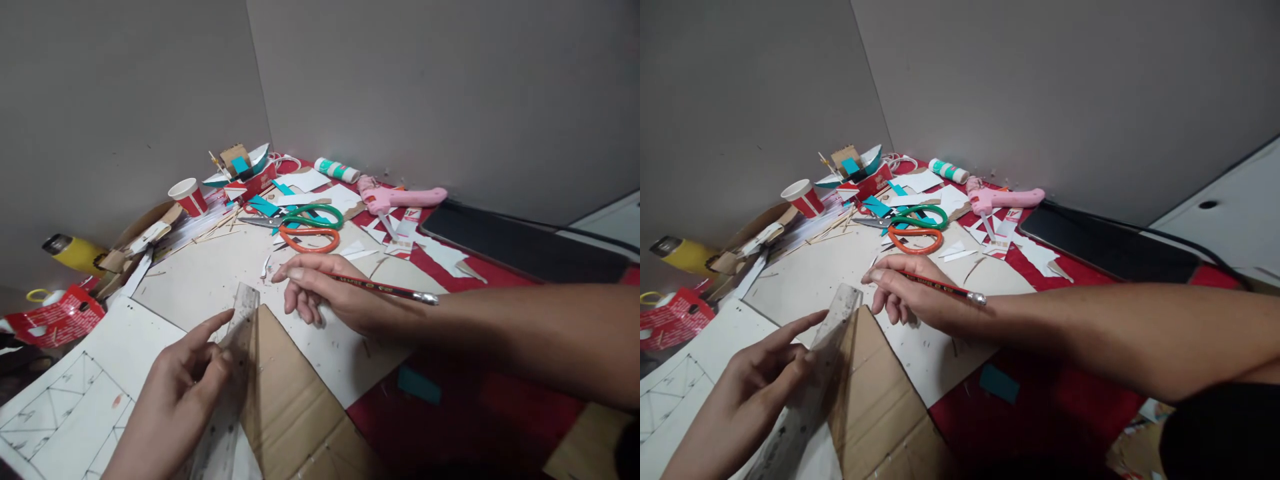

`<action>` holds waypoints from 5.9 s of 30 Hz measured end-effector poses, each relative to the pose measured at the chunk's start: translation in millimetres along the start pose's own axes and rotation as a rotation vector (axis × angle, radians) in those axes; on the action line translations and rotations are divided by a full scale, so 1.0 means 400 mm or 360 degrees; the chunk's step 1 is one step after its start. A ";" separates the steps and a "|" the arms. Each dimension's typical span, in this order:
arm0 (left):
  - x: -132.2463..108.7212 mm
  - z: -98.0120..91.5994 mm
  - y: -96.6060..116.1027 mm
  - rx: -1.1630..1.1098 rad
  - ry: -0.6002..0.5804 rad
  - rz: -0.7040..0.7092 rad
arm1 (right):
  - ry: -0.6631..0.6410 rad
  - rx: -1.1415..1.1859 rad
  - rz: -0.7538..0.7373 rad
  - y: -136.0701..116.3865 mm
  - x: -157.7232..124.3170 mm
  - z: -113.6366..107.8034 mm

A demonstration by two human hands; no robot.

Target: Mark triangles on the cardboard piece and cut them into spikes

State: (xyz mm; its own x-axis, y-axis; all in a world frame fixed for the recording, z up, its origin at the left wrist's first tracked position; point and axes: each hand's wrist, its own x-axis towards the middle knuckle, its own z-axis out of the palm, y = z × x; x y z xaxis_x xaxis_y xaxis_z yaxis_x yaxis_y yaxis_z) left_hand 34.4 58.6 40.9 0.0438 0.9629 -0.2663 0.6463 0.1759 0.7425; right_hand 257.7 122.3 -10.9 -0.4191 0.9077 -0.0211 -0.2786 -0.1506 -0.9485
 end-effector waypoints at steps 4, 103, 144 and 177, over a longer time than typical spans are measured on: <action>-0.013 0.033 0.015 -0.0084 0.0222 0.0064 | 0.0021 -0.0057 -0.0019 -0.009 -0.008 0.008; 0.077 0.008 -0.085 0.1048 -0.0438 0.0760 | -0.0513 -0.1567 -0.0620 0.043 -0.027 -0.009; 0.079 0.007 -0.093 0.1029 -0.0435 0.0711 | -0.0209 -0.1140 -0.0460 0.046 -0.006 -0.011; 0.077 0.009 -0.103 0.1085 -0.0397 0.0781 | -0.0096 -0.0895 -0.0333 -0.003 -0.013 0.008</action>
State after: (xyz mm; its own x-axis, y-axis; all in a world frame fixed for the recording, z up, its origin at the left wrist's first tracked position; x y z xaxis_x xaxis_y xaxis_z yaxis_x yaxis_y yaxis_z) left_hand 11.9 80.4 0.0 0.5500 0.8111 -0.1990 0.8221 -0.4837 0.3004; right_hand 257.6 116.5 -8.7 -0.4578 0.8693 0.1865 0.1324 0.2740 -0.9526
